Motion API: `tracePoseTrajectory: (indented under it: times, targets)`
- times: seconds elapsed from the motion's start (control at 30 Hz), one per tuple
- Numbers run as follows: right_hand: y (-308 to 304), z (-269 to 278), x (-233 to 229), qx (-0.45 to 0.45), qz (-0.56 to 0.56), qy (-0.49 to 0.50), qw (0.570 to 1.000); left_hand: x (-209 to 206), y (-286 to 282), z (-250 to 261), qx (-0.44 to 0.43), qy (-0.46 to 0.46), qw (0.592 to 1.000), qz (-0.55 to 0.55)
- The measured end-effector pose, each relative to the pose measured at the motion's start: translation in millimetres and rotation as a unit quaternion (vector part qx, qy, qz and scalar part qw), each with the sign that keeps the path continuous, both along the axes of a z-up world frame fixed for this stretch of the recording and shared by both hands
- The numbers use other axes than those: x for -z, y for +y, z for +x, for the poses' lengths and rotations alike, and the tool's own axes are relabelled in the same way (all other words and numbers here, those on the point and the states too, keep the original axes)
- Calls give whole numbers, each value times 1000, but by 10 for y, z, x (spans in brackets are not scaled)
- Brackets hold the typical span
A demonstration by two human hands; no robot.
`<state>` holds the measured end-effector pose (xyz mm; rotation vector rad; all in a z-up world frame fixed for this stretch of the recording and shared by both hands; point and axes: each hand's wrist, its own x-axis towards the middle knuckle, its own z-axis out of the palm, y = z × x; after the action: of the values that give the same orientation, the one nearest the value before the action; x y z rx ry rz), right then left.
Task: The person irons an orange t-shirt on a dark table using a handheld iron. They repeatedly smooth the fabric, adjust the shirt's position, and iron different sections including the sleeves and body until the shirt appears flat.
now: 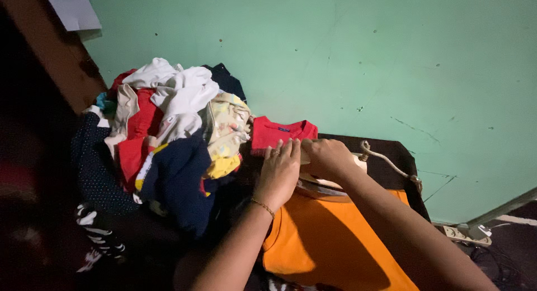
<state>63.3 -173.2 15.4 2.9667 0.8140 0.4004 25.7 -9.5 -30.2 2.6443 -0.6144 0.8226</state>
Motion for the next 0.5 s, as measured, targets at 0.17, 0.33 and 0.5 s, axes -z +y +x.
tracePoseTrajectory:
  times: [0.17, 0.33, 0.5]
  targets:
    - [54, 113, -13, 10, -2, 9, 1000, 54, 29, 206, -14, 6, 1000, 13]
    - [74, -9, -128, 5, 20, 52, 998, 58, 67, 190, 5, 20, 1000, 6]
    - [65, -4, -94, 3, 10, 28, 1000, 76, 83, 172, 6, 25, 1000, 12]
